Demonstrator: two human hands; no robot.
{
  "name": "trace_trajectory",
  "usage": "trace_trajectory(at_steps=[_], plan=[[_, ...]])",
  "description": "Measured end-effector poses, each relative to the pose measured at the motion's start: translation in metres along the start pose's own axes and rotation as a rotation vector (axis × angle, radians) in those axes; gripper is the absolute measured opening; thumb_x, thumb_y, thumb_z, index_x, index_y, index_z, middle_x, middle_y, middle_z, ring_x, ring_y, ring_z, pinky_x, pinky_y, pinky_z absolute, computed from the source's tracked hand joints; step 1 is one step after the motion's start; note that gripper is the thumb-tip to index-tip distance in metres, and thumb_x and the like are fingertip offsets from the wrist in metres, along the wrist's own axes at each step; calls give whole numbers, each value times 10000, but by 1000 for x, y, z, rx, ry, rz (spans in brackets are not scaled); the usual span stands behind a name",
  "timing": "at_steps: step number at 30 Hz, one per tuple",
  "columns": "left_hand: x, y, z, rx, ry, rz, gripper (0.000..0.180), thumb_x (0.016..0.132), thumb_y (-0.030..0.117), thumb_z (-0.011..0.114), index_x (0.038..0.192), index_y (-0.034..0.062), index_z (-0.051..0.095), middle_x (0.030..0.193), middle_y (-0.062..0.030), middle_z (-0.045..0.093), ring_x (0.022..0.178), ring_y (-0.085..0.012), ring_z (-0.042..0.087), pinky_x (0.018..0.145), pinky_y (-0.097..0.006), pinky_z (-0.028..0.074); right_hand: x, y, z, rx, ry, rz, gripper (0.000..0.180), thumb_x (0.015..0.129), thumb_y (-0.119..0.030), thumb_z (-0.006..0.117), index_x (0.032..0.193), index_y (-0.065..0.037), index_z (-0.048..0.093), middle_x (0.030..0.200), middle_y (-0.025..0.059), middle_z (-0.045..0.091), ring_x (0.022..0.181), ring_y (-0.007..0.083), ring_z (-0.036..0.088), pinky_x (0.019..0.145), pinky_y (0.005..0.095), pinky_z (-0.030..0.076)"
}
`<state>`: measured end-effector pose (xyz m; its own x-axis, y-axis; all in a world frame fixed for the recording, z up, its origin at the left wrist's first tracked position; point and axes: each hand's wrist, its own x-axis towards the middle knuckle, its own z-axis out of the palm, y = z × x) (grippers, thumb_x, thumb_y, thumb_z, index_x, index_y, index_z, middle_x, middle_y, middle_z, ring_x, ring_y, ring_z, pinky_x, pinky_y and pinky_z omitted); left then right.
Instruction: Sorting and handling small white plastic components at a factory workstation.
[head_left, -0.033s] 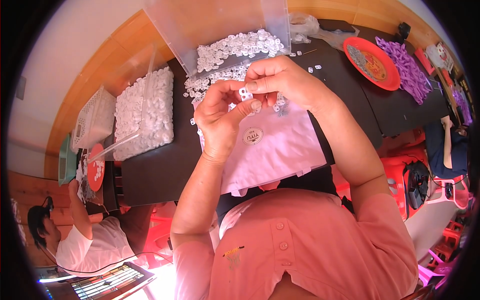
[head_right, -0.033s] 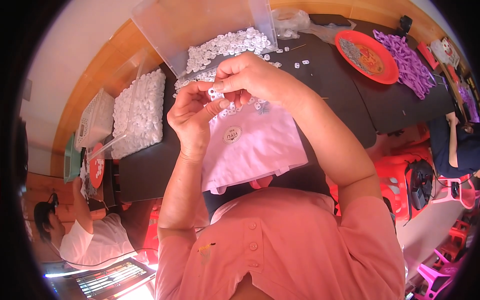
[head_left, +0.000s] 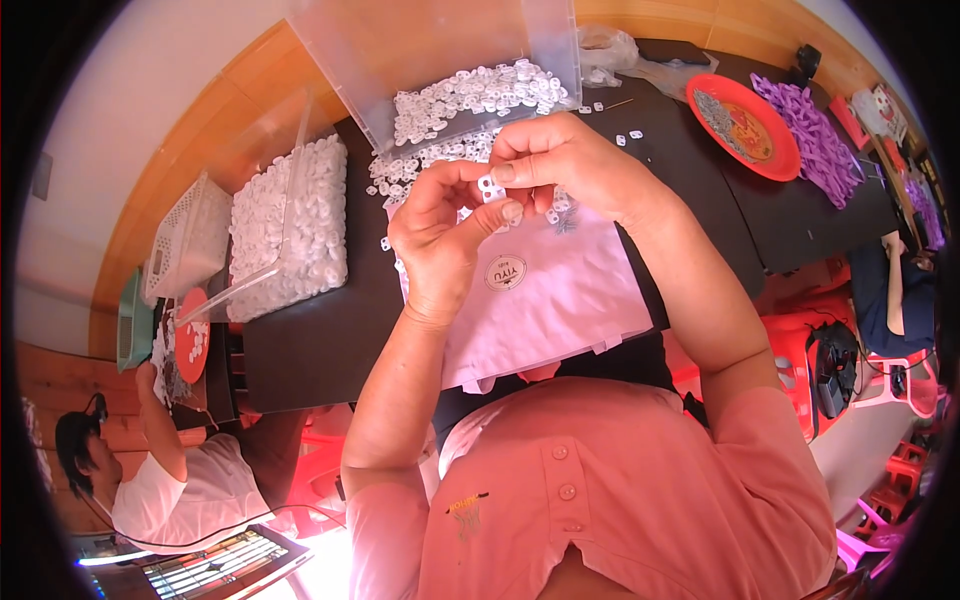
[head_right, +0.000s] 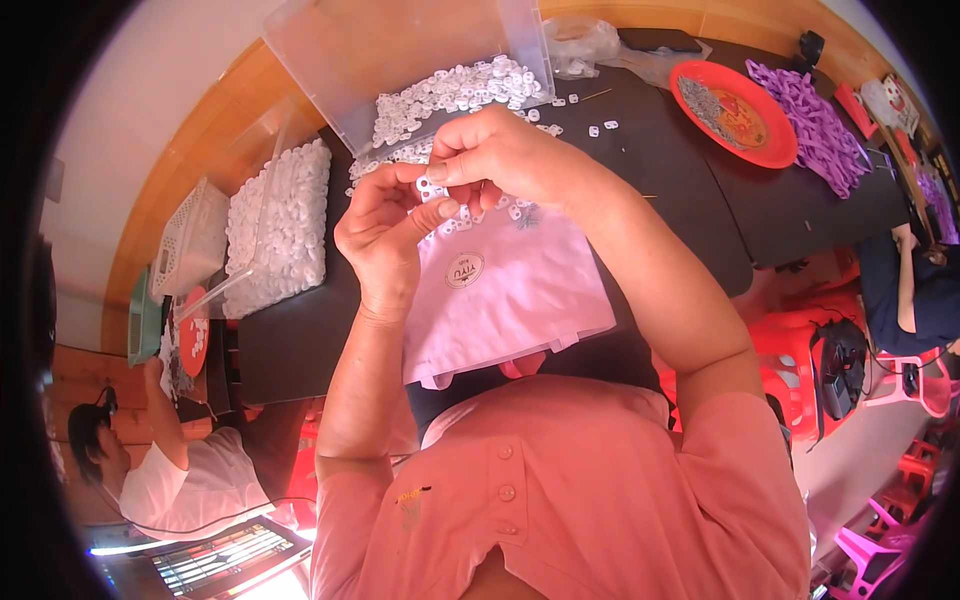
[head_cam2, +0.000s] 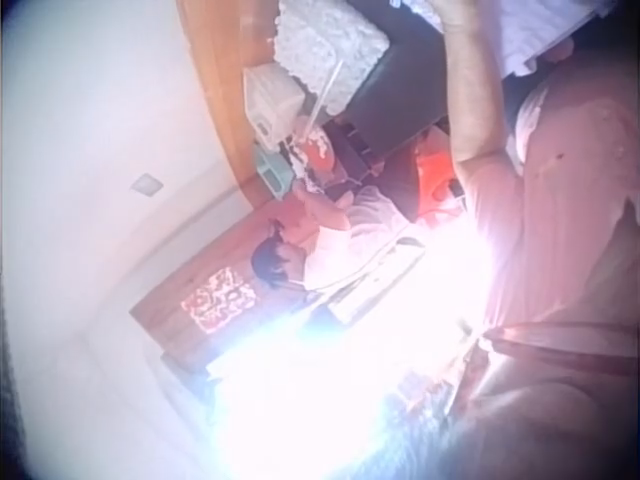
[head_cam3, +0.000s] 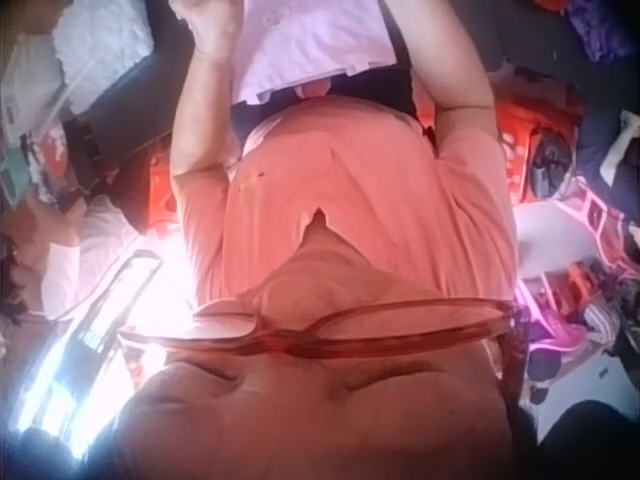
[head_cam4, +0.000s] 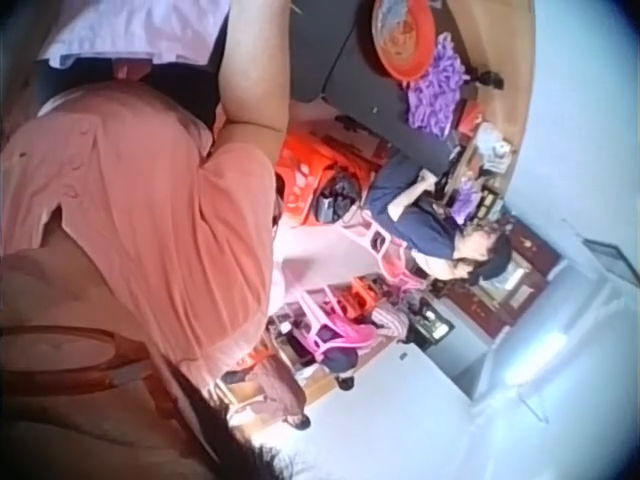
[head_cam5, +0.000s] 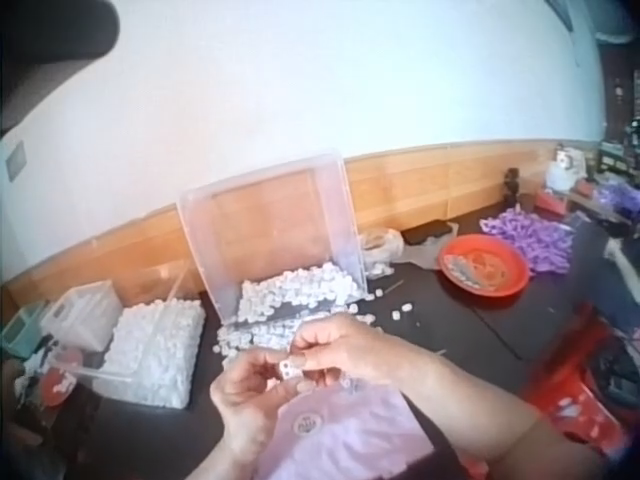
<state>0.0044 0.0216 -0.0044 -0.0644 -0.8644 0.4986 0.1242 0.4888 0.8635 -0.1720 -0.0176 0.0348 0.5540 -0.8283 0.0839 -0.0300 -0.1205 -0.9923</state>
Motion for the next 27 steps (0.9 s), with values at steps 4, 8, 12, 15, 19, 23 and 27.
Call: trace_trajectory(at_steps=[4,8,12,15,19,23,27], plan=[[-1,6,3,-50,2,-65,331,711,-52,787,997,3,630,867,2,605,750,-75,525,677,-214,479,-2,-1,-1,-9,-29,13,175,897,-182,617,856,-13,639,690,-2,606,601,81,597,528,212,444],[-2,6,2,-30,3,-35,318,711,-50,787,985,4,635,863,4,603,743,-75,519,667,-213,471,-4,-2,1,-19,-39,8,181,900,-185,615,850,-12,637,689,-1,603,602,80,598,523,209,441],[-4,1,-4,19,0,48,309,719,-48,782,984,-19,627,885,-28,619,762,-91,550,680,-225,484,-6,-5,4,18,-56,3,188,893,-184,622,830,-7,630,654,2,589,560,84,590,501,205,430],[-5,0,-7,88,-29,129,312,733,-54,771,1003,-45,615,921,-69,643,796,-112,595,715,-243,516,-8,-8,4,53,-70,0,189,886,-177,625,814,-2,623,636,7,584,531,87,583,488,204,422],[-6,7,0,32,9,126,278,708,22,812,924,9,638,800,11,607,691,-72,502,620,-213,433,-10,-10,8,136,-79,14,223,862,-219,662,773,-17,638,618,31,601,498,103,574,459,212,403],[-8,3,-5,70,13,187,284,706,35,818,923,9,637,796,6,616,681,-70,511,607,-212,435,-11,-8,10,171,-103,4,219,861,-209,666,772,-10,640,626,34,608,498,106,579,460,213,404],[-9,0,-9,18,-60,161,260,761,-35,759,971,-41,606,913,-89,641,810,-138,617,749,-265,523,-10,-4,11,211,-98,2,197,856,-174,661,778,3,628,632,37,605,499,115,581,463,215,402]])
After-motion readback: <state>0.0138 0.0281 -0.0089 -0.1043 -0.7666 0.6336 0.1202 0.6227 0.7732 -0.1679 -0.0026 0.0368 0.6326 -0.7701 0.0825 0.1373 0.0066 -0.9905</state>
